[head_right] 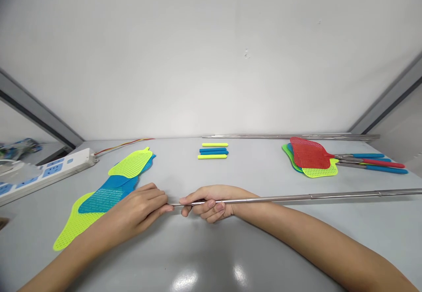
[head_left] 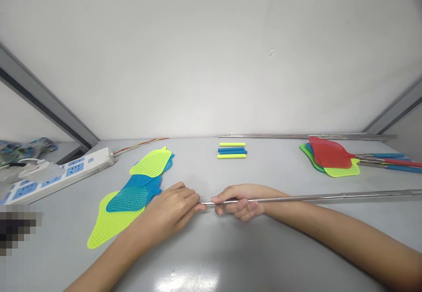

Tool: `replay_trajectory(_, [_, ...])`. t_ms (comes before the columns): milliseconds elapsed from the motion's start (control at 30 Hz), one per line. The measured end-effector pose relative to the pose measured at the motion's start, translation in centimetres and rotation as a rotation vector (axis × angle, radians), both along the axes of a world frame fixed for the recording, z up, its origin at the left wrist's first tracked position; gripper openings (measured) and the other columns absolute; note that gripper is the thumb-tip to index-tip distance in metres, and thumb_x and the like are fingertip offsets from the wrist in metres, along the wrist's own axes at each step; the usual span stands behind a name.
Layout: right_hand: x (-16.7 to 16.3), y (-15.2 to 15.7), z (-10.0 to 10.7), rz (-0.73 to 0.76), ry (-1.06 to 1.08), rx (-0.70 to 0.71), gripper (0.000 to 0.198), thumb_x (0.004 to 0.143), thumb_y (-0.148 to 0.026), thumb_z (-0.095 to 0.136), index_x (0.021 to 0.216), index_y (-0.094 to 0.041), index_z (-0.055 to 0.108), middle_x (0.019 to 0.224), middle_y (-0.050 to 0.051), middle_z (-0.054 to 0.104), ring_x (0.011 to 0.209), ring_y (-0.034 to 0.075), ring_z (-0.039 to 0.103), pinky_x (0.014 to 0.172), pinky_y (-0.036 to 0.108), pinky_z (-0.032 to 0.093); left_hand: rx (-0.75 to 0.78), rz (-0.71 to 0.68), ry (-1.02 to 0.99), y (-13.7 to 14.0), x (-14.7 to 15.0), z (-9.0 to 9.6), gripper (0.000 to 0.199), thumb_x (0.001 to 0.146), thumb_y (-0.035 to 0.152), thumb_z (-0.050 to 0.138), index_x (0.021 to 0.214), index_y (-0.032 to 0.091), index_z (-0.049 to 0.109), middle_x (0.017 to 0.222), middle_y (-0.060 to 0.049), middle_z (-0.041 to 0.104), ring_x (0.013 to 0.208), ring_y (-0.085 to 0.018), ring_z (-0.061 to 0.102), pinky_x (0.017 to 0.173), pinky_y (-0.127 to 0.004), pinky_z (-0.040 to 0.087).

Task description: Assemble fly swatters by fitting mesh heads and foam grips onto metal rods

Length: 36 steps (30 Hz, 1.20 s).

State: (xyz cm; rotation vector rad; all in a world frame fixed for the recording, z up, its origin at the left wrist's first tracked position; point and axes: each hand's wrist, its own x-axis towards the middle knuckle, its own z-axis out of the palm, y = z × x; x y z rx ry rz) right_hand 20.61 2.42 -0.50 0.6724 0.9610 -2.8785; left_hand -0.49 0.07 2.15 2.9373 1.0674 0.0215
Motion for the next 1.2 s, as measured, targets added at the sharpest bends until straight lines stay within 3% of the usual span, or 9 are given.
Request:
replay_trajectory(500, [-0.18, -0.11, 0.34, 0.018, -0.044, 0.038, 0.022, 0.082, -0.03, 0.04, 0.079, -0.011, 0.05, 0.032, -0.011, 0.029, 0.022, 0.002, 0.019, 0.021, 0.011, 0.019, 0.033, -0.032, -0.044, -0.2, 0.29, -0.51, 0.031, 0.085, 0.03, 0.031, 0.062, 0.016, 0.046, 0.058, 0.0, 0.047, 0.056, -0.012, 0.04, 0.057, -0.026, 0.03])
replay_trajectory(1200, [-0.13, 0.02, -0.35, -0.017, 0.053, -0.002, 0.021, 0.082, -0.028, 0.041, 0.084, -0.009, 0.05, 0.035, -0.011, 0.028, 0.024, 0.001, 0.021, 0.023, 0.01, 0.021, -0.082, 0.063, -0.074, 0.14, 0.21, -0.08, 0.032, 0.084, 0.034, 0.031, 0.062, 0.017, 0.047, 0.06, 0.001, 0.049, 0.061, -0.012, 0.043, 0.057, -0.024, 0.031])
